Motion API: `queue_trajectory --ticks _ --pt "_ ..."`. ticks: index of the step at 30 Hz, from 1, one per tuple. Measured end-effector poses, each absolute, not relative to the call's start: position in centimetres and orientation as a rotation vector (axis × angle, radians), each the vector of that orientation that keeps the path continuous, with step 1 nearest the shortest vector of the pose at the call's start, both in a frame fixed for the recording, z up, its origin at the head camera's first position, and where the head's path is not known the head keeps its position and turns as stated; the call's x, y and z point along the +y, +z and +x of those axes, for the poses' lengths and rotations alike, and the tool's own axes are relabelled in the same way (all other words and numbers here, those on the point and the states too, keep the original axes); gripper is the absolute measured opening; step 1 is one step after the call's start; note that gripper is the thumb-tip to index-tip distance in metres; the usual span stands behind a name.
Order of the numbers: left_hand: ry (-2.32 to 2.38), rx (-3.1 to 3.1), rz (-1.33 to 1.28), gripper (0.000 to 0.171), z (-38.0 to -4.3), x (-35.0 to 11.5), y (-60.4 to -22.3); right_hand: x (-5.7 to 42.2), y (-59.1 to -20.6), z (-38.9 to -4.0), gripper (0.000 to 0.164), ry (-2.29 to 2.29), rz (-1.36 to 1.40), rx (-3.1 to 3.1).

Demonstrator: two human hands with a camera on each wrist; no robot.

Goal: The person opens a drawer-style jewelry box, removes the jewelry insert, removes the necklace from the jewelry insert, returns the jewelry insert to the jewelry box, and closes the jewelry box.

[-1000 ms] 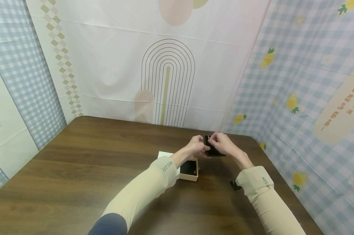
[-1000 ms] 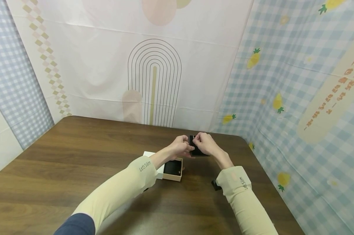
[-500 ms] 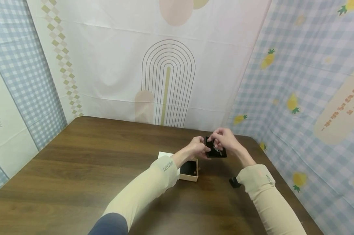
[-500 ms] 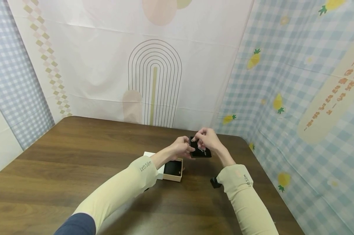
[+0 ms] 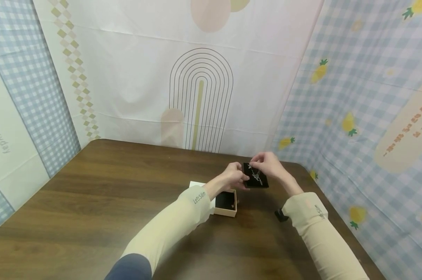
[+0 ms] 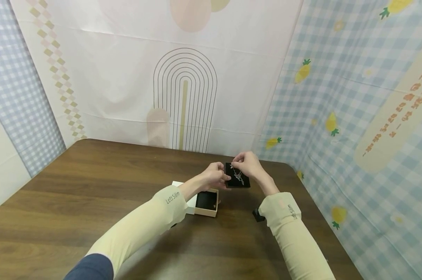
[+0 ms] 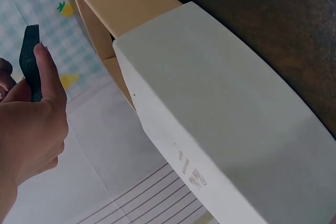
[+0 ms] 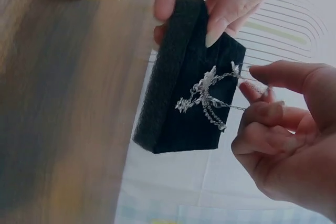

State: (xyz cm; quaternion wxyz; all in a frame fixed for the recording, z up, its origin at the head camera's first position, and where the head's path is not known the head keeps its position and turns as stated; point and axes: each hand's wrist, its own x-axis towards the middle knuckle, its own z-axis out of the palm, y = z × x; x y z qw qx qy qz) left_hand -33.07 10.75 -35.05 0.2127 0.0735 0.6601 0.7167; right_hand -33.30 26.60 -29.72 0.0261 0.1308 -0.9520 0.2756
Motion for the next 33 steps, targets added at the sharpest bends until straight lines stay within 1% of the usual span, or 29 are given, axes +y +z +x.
queue_trajectory --ticks 6,15,28,33 --pt "1.975 1.846 0.214 0.028 -33.1 10.7 -35.1 26.5 -29.8 -33.7 0.02 0.727 0.421 -2.916" --pt "1.956 1.875 0.211 0.032 -32.9 10.6 -35.3 26.5 -29.1 -34.0 0.016 0.538 0.507 -2.923" --pt "1.952 1.831 0.245 0.027 -32.3 11.2 -35.6 26.9 -29.3 -34.3 0.02 0.549 0.444 -2.849" --pt "1.947 1.817 0.234 0.03 -32.2 11.1 -35.8 27.2 -29.0 -34.4 0.021 0.594 0.422 -2.784"
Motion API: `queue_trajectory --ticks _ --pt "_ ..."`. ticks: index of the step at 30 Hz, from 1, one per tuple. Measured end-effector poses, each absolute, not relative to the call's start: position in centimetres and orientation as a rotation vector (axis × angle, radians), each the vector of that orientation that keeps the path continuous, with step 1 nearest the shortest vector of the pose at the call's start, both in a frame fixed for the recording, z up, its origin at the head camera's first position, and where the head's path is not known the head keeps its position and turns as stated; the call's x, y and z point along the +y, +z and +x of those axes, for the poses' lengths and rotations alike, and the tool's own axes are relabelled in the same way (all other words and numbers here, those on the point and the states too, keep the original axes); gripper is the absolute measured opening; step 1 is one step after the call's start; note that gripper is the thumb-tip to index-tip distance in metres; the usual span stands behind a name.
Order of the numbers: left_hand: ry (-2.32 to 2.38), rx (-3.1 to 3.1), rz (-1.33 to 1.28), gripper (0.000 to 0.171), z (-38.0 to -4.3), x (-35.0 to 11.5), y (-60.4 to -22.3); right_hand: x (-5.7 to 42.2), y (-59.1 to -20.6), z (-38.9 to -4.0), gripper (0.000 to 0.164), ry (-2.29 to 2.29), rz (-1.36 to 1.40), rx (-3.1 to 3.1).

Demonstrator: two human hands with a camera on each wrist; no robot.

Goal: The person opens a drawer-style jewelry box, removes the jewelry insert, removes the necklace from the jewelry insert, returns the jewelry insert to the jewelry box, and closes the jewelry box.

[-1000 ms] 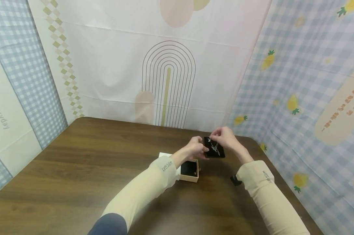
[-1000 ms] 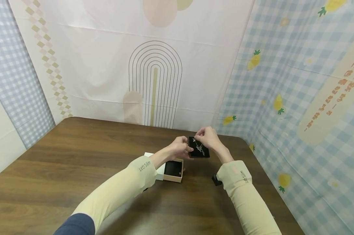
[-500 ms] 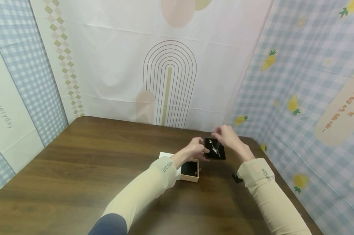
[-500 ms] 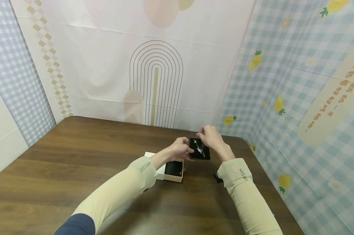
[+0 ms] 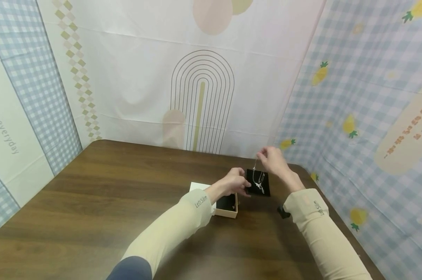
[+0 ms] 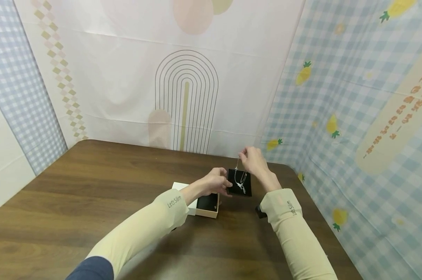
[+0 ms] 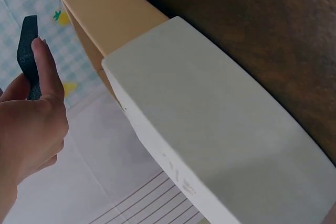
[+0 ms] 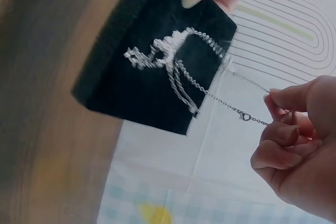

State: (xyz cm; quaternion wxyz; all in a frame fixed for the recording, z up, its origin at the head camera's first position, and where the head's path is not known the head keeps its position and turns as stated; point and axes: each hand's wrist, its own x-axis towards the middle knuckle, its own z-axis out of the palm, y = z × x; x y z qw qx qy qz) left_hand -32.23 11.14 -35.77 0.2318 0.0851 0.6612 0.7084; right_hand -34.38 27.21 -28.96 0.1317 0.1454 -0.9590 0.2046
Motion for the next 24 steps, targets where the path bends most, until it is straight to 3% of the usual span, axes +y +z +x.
queue_trajectory --ticks 13,24 --pt "1.95 1.826 0.191 0.042 -32.5 10.9 -36.4 27.8 -27.7 -34.0 0.019 0.675 0.424 -2.679" --pt "1.927 1.906 0.185 0.033 -32.4 10.8 -36.2 28.8 -26.2 -34.1 0.019 0.655 0.446 -2.575"
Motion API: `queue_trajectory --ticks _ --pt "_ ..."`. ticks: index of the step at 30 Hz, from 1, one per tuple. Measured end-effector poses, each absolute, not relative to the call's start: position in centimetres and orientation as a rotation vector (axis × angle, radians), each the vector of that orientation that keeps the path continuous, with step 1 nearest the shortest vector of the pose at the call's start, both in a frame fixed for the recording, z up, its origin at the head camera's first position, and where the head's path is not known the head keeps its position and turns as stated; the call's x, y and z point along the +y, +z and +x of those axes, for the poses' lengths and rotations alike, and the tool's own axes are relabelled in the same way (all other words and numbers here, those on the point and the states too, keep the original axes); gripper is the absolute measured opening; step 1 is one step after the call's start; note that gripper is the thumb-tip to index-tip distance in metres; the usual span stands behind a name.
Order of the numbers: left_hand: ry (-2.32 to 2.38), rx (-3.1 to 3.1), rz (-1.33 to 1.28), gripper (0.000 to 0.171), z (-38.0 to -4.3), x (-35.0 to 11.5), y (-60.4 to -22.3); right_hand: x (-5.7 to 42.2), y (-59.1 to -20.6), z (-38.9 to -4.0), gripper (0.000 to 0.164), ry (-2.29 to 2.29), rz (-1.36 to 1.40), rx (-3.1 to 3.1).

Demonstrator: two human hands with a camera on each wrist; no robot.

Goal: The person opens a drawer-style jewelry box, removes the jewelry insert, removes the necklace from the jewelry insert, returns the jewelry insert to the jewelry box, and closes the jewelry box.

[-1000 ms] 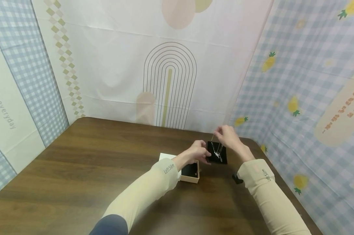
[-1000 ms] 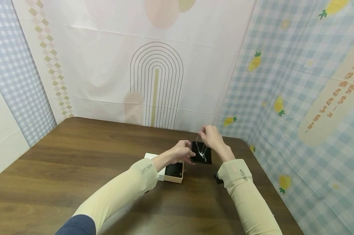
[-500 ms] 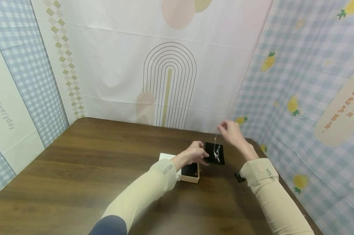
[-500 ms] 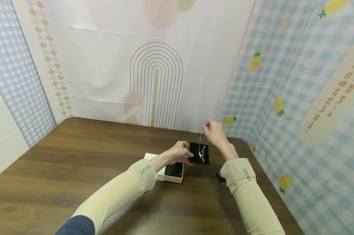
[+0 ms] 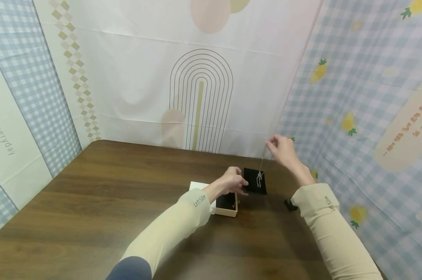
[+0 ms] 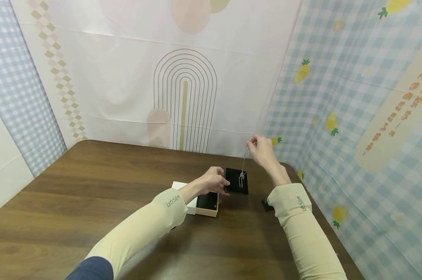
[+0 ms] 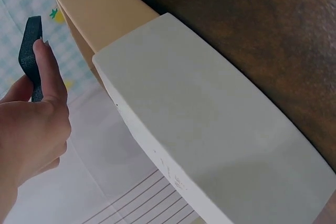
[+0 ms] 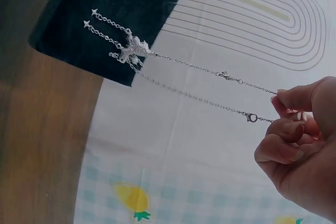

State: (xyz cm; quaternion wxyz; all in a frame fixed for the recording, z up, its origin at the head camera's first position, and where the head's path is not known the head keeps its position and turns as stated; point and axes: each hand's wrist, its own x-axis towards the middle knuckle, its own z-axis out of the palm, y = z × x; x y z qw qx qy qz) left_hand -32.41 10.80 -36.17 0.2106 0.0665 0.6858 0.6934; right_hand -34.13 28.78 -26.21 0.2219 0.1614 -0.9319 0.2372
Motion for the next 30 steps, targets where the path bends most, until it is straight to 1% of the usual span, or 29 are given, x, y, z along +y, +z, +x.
queue_trajectory --ticks 3,10,17,25,30 --pt "1.922 1.93 0.179 0.029 -32.5 10.7 -36.2 28.9 -25.7 -34.0 0.019 0.677 0.436 -2.581" --pt "1.93 1.898 0.181 0.031 -32.4 10.6 -36.2 29.0 -24.7 -33.9 0.018 0.641 0.408 -2.535" --pt "1.91 1.912 0.215 0.026 -32.3 10.5 -36.2 29.1 -23.8 -34.1 0.016 0.643 0.392 -2.479" --pt "1.916 1.934 0.202 0.026 -32.2 10.3 -36.1 29.1 -23.1 -34.2 0.014 0.658 0.382 -2.437" --pt "1.912 1.936 0.194 0.026 -32.1 10.3 -36.1 29.1 -22.5 -34.2 0.016 0.663 0.374 -2.416"
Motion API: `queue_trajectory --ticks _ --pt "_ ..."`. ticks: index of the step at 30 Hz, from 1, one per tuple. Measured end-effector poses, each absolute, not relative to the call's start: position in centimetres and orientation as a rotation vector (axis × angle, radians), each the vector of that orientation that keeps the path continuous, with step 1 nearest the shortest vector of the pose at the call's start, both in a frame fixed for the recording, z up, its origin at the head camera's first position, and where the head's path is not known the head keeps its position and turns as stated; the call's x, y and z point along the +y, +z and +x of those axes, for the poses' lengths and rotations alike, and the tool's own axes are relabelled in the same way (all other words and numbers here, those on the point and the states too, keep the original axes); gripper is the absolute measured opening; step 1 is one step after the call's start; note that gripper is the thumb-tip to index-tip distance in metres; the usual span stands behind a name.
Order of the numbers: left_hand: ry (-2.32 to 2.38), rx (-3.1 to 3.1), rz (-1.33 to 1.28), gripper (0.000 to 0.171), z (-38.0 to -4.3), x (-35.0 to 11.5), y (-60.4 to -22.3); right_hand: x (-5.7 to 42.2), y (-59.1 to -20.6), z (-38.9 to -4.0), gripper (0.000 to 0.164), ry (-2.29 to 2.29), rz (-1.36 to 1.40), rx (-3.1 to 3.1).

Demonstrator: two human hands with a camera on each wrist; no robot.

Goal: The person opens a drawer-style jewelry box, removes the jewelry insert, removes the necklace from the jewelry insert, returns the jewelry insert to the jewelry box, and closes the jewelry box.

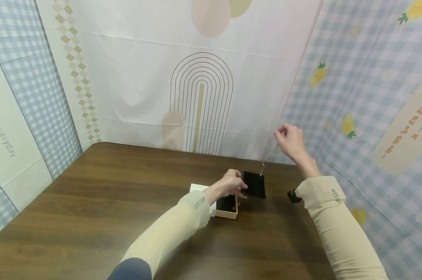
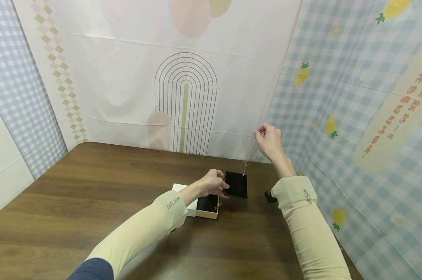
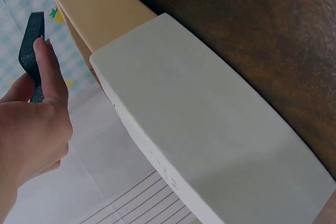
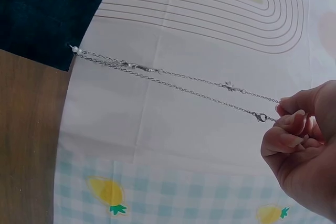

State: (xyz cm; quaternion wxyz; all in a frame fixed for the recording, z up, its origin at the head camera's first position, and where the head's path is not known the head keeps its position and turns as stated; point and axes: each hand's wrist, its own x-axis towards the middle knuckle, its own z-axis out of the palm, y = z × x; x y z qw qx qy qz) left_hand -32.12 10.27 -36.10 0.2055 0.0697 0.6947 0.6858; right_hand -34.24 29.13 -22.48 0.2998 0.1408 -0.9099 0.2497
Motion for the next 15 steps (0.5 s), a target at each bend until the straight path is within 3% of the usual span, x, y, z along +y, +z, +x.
queue_trajectory --ticks 15 --pt "1.923 1.924 0.217 0.038 -31.91 10.44 -36.16 29.52 -21.79 -34.05 0.019 0.688 0.257 -2.44"
